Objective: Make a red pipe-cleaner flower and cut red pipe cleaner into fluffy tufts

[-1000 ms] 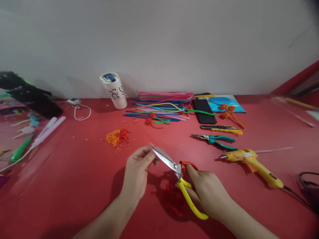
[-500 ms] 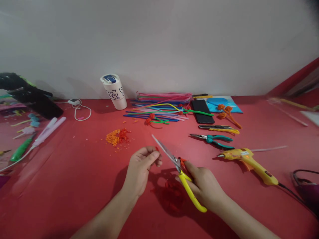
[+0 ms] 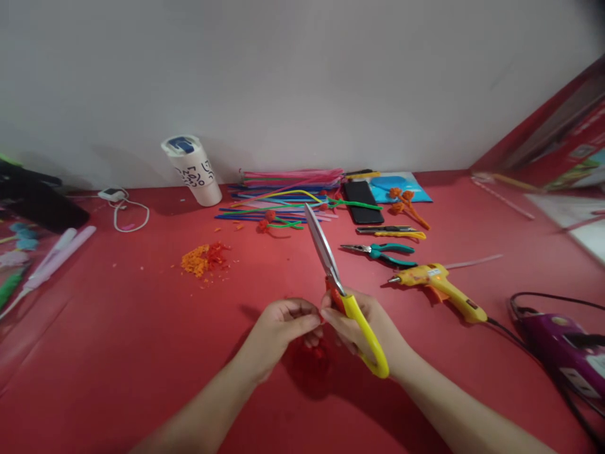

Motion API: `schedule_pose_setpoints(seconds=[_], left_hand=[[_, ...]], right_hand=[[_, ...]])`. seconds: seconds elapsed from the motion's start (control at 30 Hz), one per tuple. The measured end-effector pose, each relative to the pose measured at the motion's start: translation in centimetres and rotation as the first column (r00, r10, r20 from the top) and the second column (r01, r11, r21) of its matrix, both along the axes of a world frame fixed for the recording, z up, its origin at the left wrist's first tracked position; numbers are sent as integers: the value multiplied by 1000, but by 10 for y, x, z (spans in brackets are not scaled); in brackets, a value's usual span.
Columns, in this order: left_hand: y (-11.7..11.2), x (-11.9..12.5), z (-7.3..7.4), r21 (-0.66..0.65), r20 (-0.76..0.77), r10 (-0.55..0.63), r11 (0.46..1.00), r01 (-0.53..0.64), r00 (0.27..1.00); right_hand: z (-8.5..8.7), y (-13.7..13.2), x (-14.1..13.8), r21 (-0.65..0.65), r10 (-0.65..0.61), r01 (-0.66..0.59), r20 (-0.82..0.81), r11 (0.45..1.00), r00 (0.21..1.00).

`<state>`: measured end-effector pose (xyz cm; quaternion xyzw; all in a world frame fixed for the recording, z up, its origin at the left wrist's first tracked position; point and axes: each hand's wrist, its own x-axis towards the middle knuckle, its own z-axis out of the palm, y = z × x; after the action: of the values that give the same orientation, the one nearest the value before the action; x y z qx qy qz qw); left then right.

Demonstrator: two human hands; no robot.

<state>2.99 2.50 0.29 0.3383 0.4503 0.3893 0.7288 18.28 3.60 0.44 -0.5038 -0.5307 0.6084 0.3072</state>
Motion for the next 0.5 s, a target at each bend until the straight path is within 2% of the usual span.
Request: schedule_pose_setpoints(seconds=[0.17, 0.3, 0.37, 0.43, 0.5], left_hand=[[0, 2, -1, 116, -190, 109, 989, -88, 976], [-1, 2, 0, 135, -226, 99, 988, -69, 969], [0, 1, 0, 137, -218, 124, 986, -96, 968], [3, -3, 1, 145, -184, 223, 970, -198, 957], [7, -8, 0, 166, -129, 361, 926, -339, 924]], right_hand=[[2, 0, -2, 49, 37, -39, 47, 998, 998], [4, 1, -2, 114, 50, -62, 105, 992, 993], [5, 3, 1, 185, 38, -70, 171, 980, 985], [4, 5, 6, 261, 35, -105, 261, 960, 965], [1, 7, 10, 297, 46, -167, 373, 940, 927]])
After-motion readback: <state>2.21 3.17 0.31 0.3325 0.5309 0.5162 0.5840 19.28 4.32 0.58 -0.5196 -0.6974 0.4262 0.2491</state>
